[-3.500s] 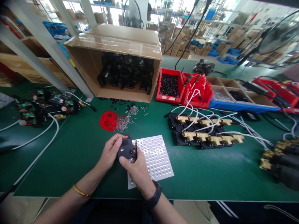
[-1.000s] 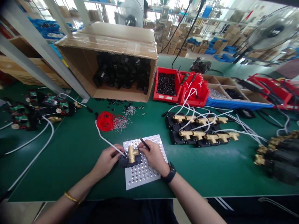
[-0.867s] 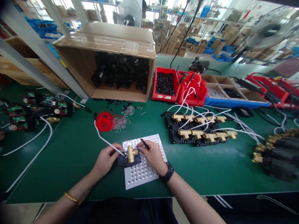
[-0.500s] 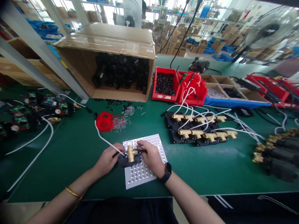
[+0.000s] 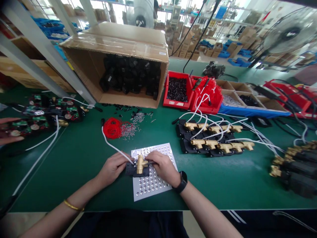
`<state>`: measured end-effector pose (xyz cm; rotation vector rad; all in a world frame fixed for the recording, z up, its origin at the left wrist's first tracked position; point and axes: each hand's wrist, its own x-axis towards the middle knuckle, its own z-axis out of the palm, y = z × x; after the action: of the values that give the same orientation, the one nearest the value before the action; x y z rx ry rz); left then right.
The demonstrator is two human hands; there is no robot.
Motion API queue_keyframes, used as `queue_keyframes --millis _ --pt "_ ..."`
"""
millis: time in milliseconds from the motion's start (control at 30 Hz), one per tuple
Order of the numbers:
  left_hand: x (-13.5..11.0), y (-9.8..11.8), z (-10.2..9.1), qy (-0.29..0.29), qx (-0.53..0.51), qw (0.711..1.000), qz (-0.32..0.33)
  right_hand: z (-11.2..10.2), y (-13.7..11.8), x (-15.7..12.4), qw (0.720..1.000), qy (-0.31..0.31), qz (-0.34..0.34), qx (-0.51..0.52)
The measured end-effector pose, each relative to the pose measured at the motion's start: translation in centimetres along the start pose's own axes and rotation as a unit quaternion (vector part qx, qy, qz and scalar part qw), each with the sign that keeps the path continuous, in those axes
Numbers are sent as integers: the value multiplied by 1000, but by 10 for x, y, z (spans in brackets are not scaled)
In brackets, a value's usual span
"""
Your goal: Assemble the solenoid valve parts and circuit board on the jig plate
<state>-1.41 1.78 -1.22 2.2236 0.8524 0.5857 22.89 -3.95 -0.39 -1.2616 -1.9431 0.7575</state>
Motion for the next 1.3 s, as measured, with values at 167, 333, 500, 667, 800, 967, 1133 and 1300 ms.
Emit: queue_keyframes --millis 167,333,500,667,800,967,1133,1300 --pt "8 -1 -3 58 32 988 -142 -1 0 -2 1000 11 11 -22" --pt "36 -1 -2 31 73 985 -155 14 -2 -10 995 95 3 -21" --pt "54 -1 7 20 113 981 -156 11 -8 -17 988 81 119 48" --pt "58 1 12 8 122 980 -159 -30 8 29 965 71 254 -3" --pt "60 2 12 20 114 980 -161 -49 43 101 943 144 272 -131" --pt "42 -2 -2 54 71 980 -178 -45 68 152 944 108 270 -155" --pt "-10 12 -16 144 -81 955 -244 -45 49 131 952 128 253 -115" --pt "-46 39 -5 249 -66 960 -110 -22 -4 34 943 164 266 113"
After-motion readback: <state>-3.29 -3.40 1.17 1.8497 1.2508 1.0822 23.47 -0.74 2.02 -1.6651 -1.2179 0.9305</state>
